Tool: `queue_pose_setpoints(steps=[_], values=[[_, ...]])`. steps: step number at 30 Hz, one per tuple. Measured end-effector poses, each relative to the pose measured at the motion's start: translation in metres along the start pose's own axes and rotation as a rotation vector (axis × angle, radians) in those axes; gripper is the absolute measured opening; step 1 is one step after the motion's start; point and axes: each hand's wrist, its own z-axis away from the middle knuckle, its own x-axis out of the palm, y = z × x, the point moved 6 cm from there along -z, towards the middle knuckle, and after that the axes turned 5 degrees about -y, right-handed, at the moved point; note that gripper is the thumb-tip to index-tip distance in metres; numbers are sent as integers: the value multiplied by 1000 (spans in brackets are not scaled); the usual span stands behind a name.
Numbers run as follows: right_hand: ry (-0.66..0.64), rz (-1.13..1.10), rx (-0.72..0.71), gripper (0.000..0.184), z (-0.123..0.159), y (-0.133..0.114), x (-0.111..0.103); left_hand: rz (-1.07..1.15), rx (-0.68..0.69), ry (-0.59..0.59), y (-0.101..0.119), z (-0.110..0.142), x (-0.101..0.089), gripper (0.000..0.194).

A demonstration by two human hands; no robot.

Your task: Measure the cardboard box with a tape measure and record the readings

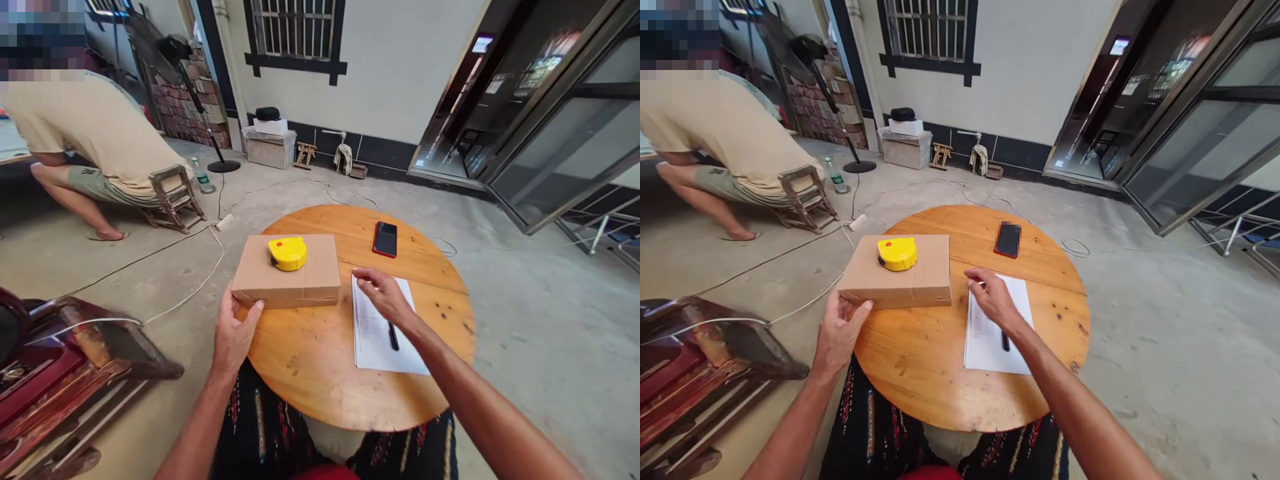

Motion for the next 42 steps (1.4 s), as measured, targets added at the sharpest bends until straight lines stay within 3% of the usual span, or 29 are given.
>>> queue_pose_setpoints(steps=[3, 4, 5, 7, 10, 12, 15, 17, 23, 26, 31, 37, 42], values=[[-63, 417, 6, 27, 29, 30, -30, -233, 78, 217, 12, 40, -10, 63], [-121, 567, -5, 30, 42, 39, -35, -306, 116, 215, 17, 56, -5, 57], [-177, 705, -28, 34, 54, 46, -37, -342, 186, 153, 23, 72, 6, 46], [-285, 915, -121, 43, 74, 55, -34, -368, 364, -128, 38, 101, 45, 30], [-385, 1074, -308, 44, 88, 55, -23, -404, 544, -456, 52, 132, 105, 27], [-425, 1125, -410, 34, 89, 51, -19, -434, 569, -567, 54, 139, 134, 30], [-462, 1099, -534, 26, 89, 46, -21, -486, 558, -604, 49, 136, 154, 27], [-441, 1013, -502, 24, 91, 47, -31, -525, 547, -587, 43, 134, 156, 26], [-78, 707, 148, 20, 115, 75, -77, -571, 529, -528, 37, 136, 153, 21], [-29, 574, 323, 16, 132, 89, -79, -597, 538, -562, 38, 138, 156, 18], [-49, 471, 375, 12, 140, 97, -67, -628, 532, -581, 37, 139, 159, 20], [-44, 437, 348, 12, 137, 95, -61, -646, 564, -595, 36, 139, 159, 44], [44, 292, 379, 18, 146, 90, -74, -669, 577, -608, 42, 140, 160, 32]])
